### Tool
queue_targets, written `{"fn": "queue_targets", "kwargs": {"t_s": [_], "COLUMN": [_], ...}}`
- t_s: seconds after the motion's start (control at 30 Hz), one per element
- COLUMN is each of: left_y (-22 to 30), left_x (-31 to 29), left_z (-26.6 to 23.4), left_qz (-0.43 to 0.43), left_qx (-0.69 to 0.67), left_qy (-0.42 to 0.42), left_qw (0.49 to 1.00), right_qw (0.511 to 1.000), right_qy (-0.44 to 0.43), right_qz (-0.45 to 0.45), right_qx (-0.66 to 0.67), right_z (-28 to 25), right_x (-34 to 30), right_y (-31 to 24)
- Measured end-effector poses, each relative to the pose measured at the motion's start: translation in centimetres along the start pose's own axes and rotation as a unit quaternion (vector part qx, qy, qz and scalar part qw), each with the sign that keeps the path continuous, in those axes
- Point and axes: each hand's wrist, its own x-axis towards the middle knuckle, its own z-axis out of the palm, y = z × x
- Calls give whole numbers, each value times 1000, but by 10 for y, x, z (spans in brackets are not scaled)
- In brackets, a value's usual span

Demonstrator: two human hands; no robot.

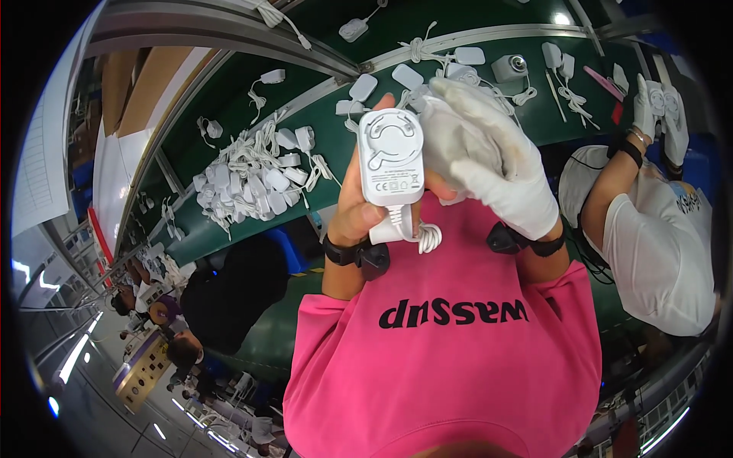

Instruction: The person picks up chargers, wipes them with a cloth, applies a sticker to one, and places them into a blue bin.

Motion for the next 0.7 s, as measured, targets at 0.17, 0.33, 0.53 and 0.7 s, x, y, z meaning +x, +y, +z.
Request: {"fn": "queue_targets", "kwargs": {"t_s": [0.17, 0.33, 0.53, 0.7], "left_y": [-1, 0, 8, 4], "left_x": [-12, 5, 15, 18], "left_z": [26, 37, 45, 46], "left_qz": [-108, -118, -134, -115], "left_qx": [290, 397, 683, 727], "left_qy": [284, 276, 198, 217], "left_qw": [907, 868, 690, 642], "right_qw": [991, 989, 962, 978], "right_qy": [-105, -97, -54, -31], "right_qz": [19, 97, 129, 85], "right_qx": [82, 45, 235, 188], "right_z": [4, -2, -4, -4], "right_x": [5, 1, -14, -15], "right_y": [11, 7, 26, 37]}}
